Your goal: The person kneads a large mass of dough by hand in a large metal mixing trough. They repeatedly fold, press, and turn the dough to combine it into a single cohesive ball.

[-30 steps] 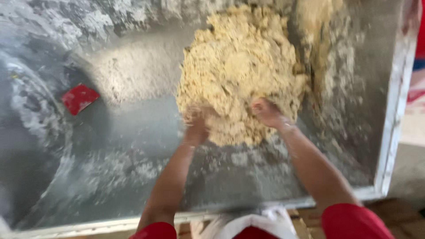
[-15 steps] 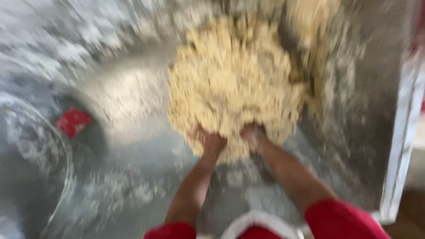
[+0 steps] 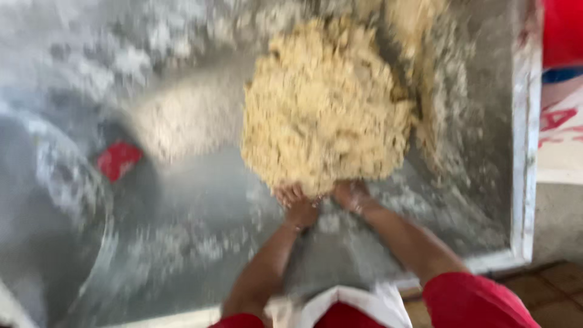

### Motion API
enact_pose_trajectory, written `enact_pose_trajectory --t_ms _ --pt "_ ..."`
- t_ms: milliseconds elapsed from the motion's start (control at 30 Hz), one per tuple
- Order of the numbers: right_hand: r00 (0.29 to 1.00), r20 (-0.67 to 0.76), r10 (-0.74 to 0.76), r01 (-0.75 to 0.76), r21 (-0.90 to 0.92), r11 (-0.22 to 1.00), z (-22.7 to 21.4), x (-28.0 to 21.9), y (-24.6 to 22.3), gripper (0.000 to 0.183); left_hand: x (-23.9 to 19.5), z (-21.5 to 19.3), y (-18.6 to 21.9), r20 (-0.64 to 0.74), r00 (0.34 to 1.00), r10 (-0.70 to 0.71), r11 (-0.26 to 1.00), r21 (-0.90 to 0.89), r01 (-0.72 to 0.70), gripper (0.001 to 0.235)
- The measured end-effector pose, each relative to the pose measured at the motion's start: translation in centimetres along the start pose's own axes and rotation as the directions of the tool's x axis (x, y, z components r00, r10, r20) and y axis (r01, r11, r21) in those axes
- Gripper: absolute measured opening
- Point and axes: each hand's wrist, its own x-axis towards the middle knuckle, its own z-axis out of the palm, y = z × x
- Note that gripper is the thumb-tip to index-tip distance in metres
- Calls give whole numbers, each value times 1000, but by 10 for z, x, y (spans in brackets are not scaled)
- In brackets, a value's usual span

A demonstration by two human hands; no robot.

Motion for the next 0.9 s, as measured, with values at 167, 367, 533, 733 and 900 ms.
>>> enact_pose_trajectory --t_ms 167,367,533,733,900 --pt "996 -78 40 -48 -97 994 19 94 16 39 53 1 35 96 983 -156 987 42 153 47" --pt "778 -568 -268 238 -128 963 31 95 18 49 74 12 24 -198 936 -290 935 -270 232 78" --pt "981 -188 -52 16 -189 982 -20 62 -22 48 75 -17 -29 82 980 180 982 -75 -174 69" --pt "999 24 35 -26 -318 948 -65 94 -66 51 176 -12 -48 47 959 280 947 149 -284 35" --pt "969 216 121 -49 -314 948 -54 133 -68 54 207 54 -69 324 873 364 849 271 -455 29"
